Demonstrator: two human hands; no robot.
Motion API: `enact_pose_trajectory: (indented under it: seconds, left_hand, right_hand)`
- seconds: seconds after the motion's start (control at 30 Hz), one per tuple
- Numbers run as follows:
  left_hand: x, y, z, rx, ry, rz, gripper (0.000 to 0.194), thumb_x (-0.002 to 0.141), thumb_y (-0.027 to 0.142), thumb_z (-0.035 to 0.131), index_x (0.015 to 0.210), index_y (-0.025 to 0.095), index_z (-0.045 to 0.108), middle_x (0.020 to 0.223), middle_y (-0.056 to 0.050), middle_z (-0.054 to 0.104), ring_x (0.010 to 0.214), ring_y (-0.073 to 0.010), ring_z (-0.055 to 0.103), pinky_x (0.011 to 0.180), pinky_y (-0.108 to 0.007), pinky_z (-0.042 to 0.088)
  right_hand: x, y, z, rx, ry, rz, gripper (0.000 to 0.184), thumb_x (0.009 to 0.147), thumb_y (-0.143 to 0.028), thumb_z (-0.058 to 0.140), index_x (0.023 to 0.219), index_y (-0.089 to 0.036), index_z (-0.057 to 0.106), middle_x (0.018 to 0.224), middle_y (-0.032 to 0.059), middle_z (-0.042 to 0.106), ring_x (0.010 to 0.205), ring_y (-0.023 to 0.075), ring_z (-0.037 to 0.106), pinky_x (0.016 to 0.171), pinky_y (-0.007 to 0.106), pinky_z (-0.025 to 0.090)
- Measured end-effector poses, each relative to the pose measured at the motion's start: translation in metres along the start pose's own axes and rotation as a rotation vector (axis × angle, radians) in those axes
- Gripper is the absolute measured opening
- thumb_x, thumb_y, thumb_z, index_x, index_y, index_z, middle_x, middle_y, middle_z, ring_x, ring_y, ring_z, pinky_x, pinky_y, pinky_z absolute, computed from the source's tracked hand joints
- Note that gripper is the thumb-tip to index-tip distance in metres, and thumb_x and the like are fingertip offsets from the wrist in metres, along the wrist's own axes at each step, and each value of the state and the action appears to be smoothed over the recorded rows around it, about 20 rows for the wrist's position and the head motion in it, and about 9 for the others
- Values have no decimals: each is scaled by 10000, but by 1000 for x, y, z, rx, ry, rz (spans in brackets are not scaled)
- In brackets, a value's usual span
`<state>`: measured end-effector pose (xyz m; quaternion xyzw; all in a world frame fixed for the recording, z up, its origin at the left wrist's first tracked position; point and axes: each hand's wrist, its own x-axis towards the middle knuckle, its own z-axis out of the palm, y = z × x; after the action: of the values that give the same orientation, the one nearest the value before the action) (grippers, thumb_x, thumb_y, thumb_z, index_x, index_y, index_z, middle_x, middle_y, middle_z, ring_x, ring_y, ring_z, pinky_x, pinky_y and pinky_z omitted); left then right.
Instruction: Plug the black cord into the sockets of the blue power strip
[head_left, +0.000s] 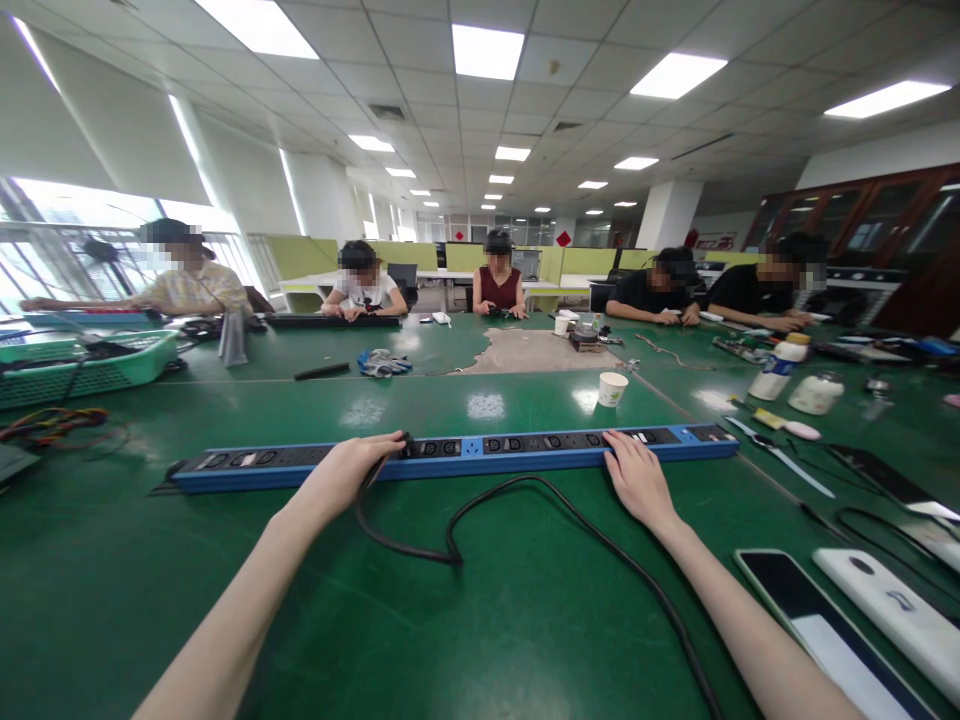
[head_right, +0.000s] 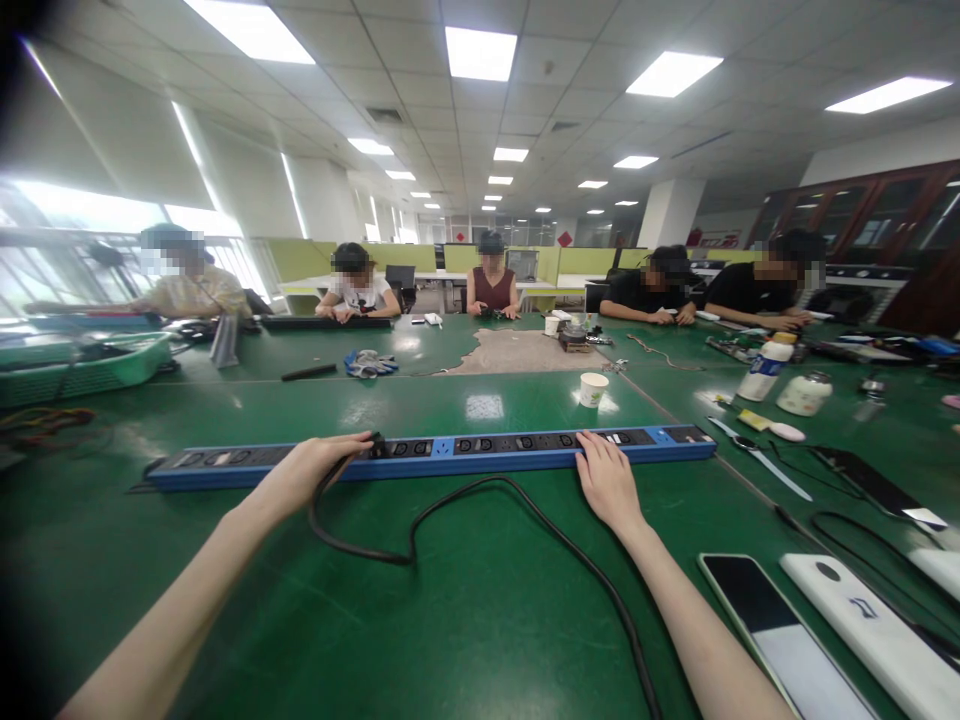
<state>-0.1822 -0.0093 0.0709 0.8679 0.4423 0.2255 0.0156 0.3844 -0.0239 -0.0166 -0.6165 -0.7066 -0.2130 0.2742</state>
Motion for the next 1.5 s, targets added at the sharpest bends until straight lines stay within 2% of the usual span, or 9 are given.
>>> enact_pose_trajectory:
  seconds: [0.13, 0.23, 0.43, 0.7, 1.0, 1.1, 1.27, 1.37, 1.5]
  left_hand:
    - [2, 9, -3, 27, -71, -93, 503, 957, 199, 464, 1377, 288, 727, 1358, -18, 742, 1226, -257, 723, 1100, -383, 539]
    - [3, 22, -2, 4, -10, -155, 486, 949, 228, 483, 1376, 253, 713, 1279, -35, 781, 1193, -248, 737, 1065, -359, 555]
    - [14, 42, 2, 35, 120, -305, 308, 955, 398, 596, 1148, 229, 767, 1081, -67, 830, 1051, -275, 779, 974, -360, 583]
    - [17, 59, 1, 132, 126, -379, 205, 944, 364, 639, 1051, 240, 762, 1025, -85, 820, 1030, -298, 765, 905, -358, 574]
    - [28, 49, 35, 264, 83, -431, 277, 1035, 403, 502, 1166, 213, 656, 1109, -126, 766, 1025, -294, 740, 839, -347, 541]
    - [36, 53, 25, 248, 141, -415, 295, 1049, 397, 474, 1198, 220, 658, 1145, -124, 773, 1050, -295, 740, 862, -345, 530]
    - [63, 87, -15, 207, 446, -404, 395, 1066, 452, 439, 1340, 233, 621, 1186, -99, 772, 1028, -286, 736, 831, -333, 508]
    - [83, 111, -14, 124, 347, -340, 359, 1047, 436, 481, 1270, 216, 656, 1004, -81, 787, 925, -262, 743, 795, -314, 495]
    - [99, 126, 24, 42, 149, -309, 246, 1018, 377, 531, 1148, 234, 683, 918, -70, 781, 881, -253, 741, 772, -311, 488]
  right_hand:
    - [0, 0, 1, -5, 3, -6, 497, 1102, -384, 310, 1494, -240, 579, 1534, 82, 604, 1404, 259, 536, 1151, 450, 408]
    - [-1, 1, 1, -9, 12, -9, 501, 1097, -382, 310, 1491, -238, 582, 1529, 90, 608, 1397, 269, 541, 1146, 461, 410]
    - [-1, 2, 1, -3, 11, -6, 506, 1090, -391, 321, 1504, -247, 574, 1531, 88, 607, 1405, 264, 534, 1153, 466, 407]
    - [0, -1, -1, -9, 10, -4, 501, 1093, -379, 320, 1497, -239, 580, 1533, 87, 606, 1409, 263, 530, 1164, 462, 397]
    - [0, 0, -1, 12, 26, -5, 520, 1078, -379, 316, 1510, -249, 573, 1513, 98, 621, 1400, 281, 537, 1153, 489, 398]
    - [1, 0, -1, 7, 19, 3, 515, 1081, -379, 314, 1497, -242, 585, 1518, 100, 616, 1401, 281, 537, 1153, 483, 398]
    - [0, 0, -1, 5, 18, 9, 505, 1084, -379, 327, 1493, -238, 588, 1526, 99, 611, 1404, 278, 534, 1154, 483, 400]
    - [0, 0, -1, 16, 27, 6, 501, 1087, -380, 328, 1489, -239, 591, 1523, 98, 613, 1403, 277, 536, 1155, 481, 401]
    - [-1, 1, -3, 15, 30, 4, 501, 1089, -379, 324, 1496, -243, 583, 1525, 94, 611, 1399, 275, 538, 1151, 477, 403]
